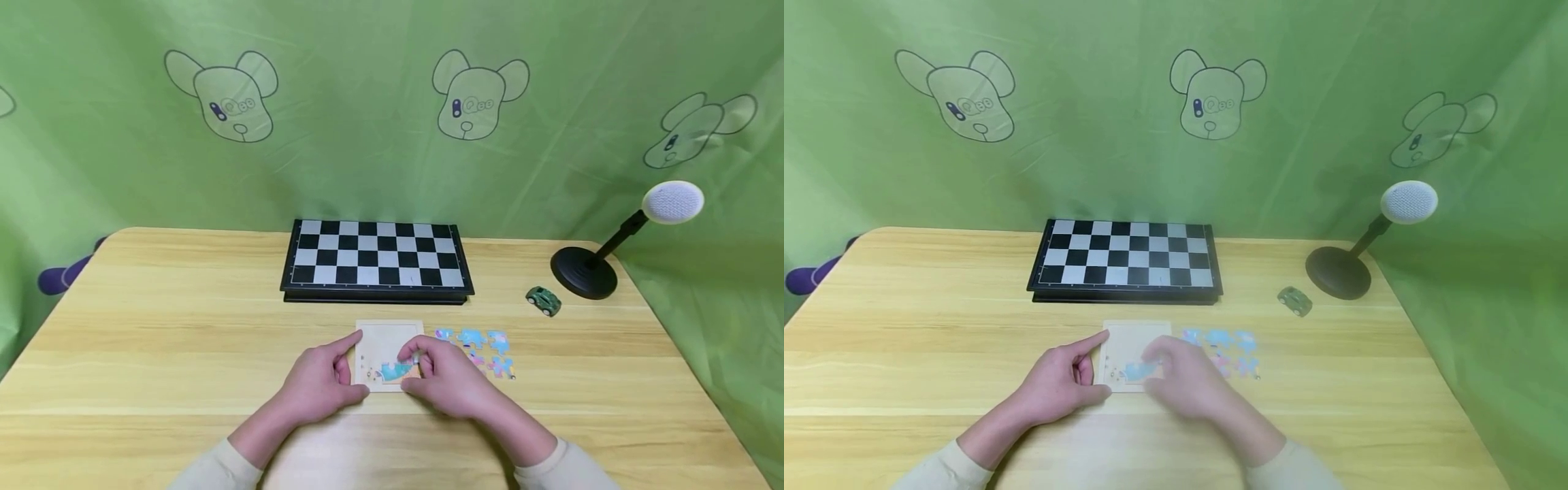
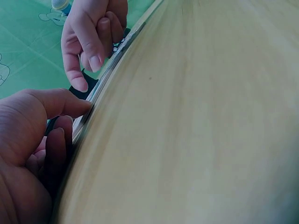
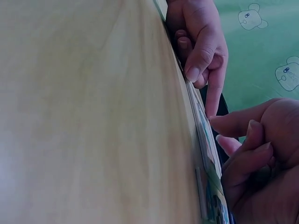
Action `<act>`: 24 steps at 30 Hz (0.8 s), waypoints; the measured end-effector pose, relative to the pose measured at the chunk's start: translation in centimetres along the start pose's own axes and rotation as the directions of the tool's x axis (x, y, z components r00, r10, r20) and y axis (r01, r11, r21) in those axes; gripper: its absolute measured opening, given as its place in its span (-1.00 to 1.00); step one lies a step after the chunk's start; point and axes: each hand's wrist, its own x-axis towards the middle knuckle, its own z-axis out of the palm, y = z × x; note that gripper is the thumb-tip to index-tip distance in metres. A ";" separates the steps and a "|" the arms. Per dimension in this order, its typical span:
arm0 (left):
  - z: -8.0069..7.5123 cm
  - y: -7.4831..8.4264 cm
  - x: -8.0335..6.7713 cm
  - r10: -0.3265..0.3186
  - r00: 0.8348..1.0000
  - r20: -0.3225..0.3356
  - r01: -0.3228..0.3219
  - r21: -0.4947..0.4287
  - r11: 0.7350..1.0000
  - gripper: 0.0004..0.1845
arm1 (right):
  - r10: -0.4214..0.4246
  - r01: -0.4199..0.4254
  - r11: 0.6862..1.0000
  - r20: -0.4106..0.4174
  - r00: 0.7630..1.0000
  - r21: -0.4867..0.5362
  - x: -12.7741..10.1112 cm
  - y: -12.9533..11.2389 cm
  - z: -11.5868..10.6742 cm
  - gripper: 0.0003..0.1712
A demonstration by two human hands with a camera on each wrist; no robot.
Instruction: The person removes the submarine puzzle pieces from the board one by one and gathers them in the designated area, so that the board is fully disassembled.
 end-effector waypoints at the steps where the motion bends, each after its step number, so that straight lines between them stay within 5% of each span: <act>1: 0.0 0.0 0.0 -0.001 1.000 0.000 0.001 -0.001 1.000 -0.08 | 0.005 -0.005 1.000 0.004 1.000 -0.005 0.1 -0.1 0.0 -0.67; 24: 0.0 -0.2 0.1 0.000 1.000 0.003 0.000 0.003 1.000 -0.10 | 0.041 -0.041 0.999 0.064 0.997 0.000 0.7 -0.5 0.3 -0.75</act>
